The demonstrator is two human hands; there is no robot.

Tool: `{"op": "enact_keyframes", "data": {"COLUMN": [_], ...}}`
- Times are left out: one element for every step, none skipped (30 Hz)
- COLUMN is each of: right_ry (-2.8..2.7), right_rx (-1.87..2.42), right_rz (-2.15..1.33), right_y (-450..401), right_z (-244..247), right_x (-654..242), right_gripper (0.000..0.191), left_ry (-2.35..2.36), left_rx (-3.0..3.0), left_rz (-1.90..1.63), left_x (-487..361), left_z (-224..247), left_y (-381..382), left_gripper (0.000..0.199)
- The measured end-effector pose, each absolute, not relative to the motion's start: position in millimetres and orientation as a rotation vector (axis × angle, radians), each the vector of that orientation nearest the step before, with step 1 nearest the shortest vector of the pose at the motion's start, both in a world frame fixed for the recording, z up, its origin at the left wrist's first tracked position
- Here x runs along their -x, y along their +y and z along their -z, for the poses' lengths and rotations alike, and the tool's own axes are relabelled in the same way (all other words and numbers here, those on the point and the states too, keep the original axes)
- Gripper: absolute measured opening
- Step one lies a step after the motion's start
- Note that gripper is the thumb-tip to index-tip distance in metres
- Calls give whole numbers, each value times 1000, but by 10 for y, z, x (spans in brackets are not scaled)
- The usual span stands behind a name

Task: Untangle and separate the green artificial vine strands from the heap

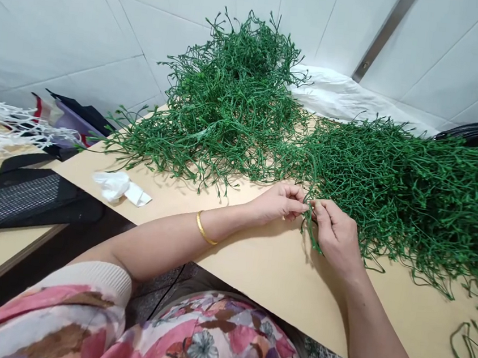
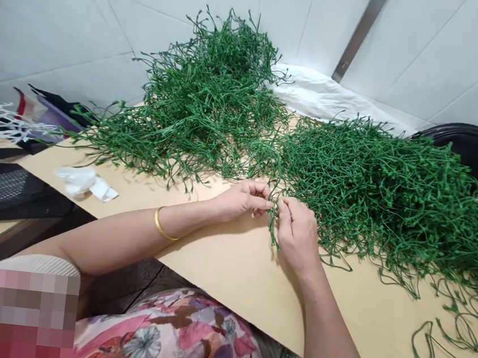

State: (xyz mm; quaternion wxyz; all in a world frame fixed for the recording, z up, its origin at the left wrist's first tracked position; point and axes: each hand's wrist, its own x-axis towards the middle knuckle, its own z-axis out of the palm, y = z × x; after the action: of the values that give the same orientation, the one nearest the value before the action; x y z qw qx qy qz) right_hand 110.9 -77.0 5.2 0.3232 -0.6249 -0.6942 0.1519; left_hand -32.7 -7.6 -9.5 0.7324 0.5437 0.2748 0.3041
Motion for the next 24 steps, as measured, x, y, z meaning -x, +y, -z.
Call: {"op": "enact_keyframes", "data": {"right_ry": [-1813,-1815,-1825,-1837,-1843,-1840,-1829,-1814,-1801,-1794,-1792,-1795,-1804,-1818,-1834,-1851,-1868,-1887,-1906,-1928,-1956,-1987,-2023,-2061], "right_rx": [1610,1577,1551,1538,1535,1540,1549,1556,1554,1547,1538,1529,1518,1509,1501,1497,1496,1497,1497,1491,1475,1454,1431,1410], "right_rz": [-444,-484,-511,-529,-544,-559,-578,-600,-621,-637,-645,-651,-658,-665,-670,-669,-659,-636,-593,-533,-462,-384,-308,-240], "right_y": [-776,-783,-788,-792,-793,-792,-789,-784,-779,-775,-771,-768,-767,-766,-767,-767,-768,-768,-766,-764,-760,-755,-750,-745], "right_z": [-69,-86,-100,-109,-112,-109,-101,-90,-78,-68,-60,-56,-54,-55,-56,-56,-55,-50,-43,-34,-23,-11,0,9], "right_x": [-1102,-1094,-1086,-1078,-1073,-1073,-1077,-1087,-1102,-1121,-1142,-1164,-1184,-1201,-1213,-1221,-1224,-1222,-1217,-1209,-1201,-1192,-1185,-1180], "right_gripper": [29,30,31,31,32,32,31,30,28,28,27,27,26,26,26,26,26,26,25,25,25,24,24,24], "left_ry": [607,610,608,603,596,590,583,579,576,576,576,576,575,572,567,561,552,544,538,534,532,533,535,537], "left_rx": [-1224,-1244,-1256,-1261,-1264,-1270,-1280,-1296,-1312,-1326,-1336,-1344,-1350,-1357,-1363,-1369,-1371,-1370,-1366,-1361,-1355,-1348,-1342,-1336], "left_rz": [-677,-684,-688,-689,-687,-682,-675,-664,-653,-641,-627,-612,-598,-584,-571,-560,-550,-545,-545,-547,-553,-559,-563,-566], "left_x": [326,324,323,322,322,323,324,327,331,335,339,343,346,349,352,354,356,358,360,362,363,364,364,363], "left_z": [96,99,105,111,117,123,126,126,122,116,108,98,90,83,79,77,78,80,84,88,91,94,97,99], "left_y": [-80,-83,-85,-86,-85,-82,-79,-75,-72,-69,-67,-65,-64,-62,-60,-56,-52,-47,-41,-35,-30,-25,-22,-21], "left_gripper": [17,17,18,18,18,18,17,17,17,16,16,16,16,16,17,17,17,16,15,14,14,15,15,16]}}
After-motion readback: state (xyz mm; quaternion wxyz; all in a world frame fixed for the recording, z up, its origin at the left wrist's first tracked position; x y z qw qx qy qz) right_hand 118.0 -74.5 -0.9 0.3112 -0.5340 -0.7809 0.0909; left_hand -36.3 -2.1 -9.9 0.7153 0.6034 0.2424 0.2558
